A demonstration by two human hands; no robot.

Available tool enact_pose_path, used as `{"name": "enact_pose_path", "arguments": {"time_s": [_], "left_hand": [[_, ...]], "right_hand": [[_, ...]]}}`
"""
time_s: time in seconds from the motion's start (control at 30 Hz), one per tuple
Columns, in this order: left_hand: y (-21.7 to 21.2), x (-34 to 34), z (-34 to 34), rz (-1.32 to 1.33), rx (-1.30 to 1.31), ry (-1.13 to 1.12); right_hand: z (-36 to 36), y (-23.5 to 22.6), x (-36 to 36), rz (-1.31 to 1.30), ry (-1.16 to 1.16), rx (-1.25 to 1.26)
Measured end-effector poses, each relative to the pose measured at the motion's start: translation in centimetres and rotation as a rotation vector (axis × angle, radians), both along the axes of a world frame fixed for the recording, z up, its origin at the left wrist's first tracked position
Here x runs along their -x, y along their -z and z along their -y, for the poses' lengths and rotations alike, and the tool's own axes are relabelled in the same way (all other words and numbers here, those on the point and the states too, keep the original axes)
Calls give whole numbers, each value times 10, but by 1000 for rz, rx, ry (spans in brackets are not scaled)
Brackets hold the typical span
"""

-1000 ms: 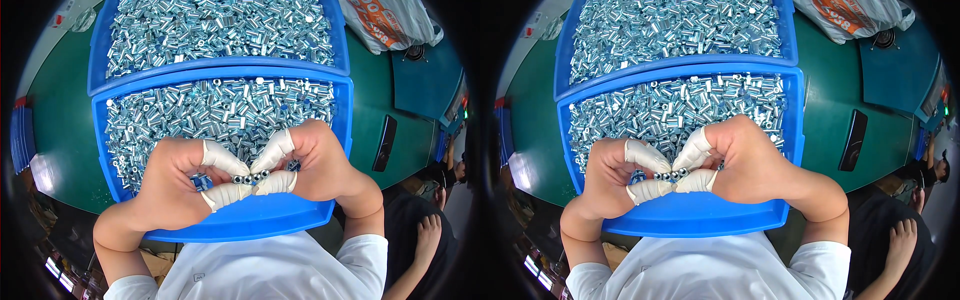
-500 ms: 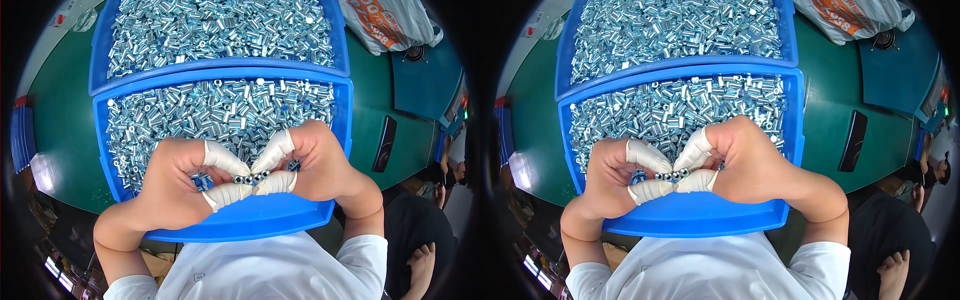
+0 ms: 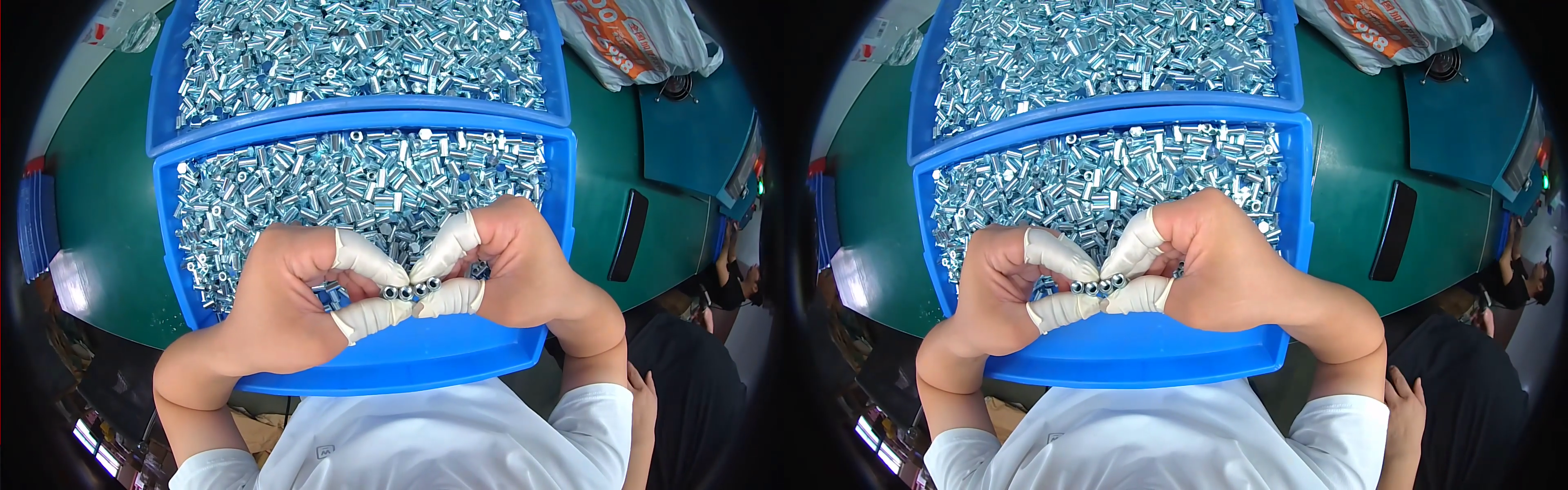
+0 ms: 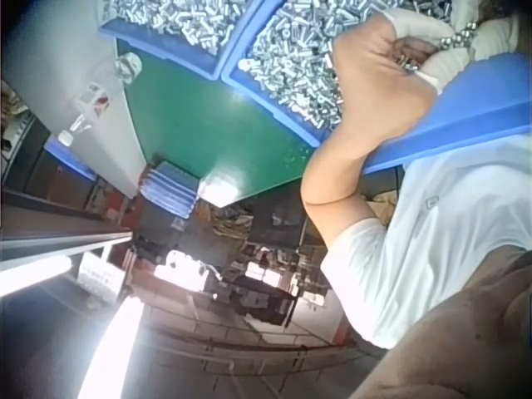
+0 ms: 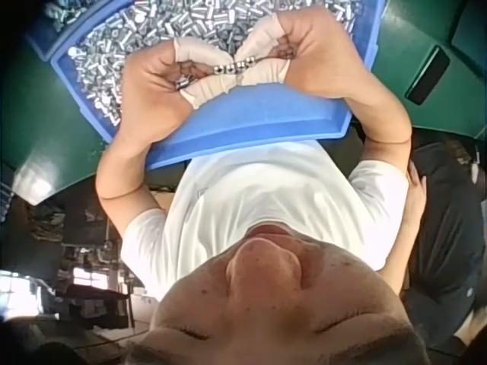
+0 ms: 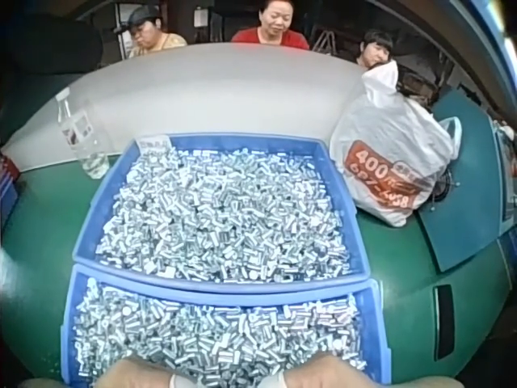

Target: The recorder is manually picking up, inspecting, and sorting small metal fasteners from a blue bin at a production table.

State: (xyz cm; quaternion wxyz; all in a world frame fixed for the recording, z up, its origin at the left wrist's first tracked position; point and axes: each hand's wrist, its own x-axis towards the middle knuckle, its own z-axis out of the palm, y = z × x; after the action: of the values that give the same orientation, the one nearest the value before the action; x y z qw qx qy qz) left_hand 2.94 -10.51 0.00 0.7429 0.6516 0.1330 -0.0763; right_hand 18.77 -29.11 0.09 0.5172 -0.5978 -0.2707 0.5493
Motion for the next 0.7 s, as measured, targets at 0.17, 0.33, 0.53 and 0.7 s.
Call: {"name": "enact_pose_path", "arguments": {"time_s": [0.17,0.33,0.53,0.7], "left_hand": [[-1,0,0,4,-4,-1],[-1,0,1,4,8,-4],[1,1,1,5,9,-14],[0,-1,1,27,9,-12]], "right_hand": [[0,2,0,4,-3,-9],[1,2,1,-2,4,-6],[0,1,0,-2,2,-11],[1,2,0,-27,14,-30]]}}
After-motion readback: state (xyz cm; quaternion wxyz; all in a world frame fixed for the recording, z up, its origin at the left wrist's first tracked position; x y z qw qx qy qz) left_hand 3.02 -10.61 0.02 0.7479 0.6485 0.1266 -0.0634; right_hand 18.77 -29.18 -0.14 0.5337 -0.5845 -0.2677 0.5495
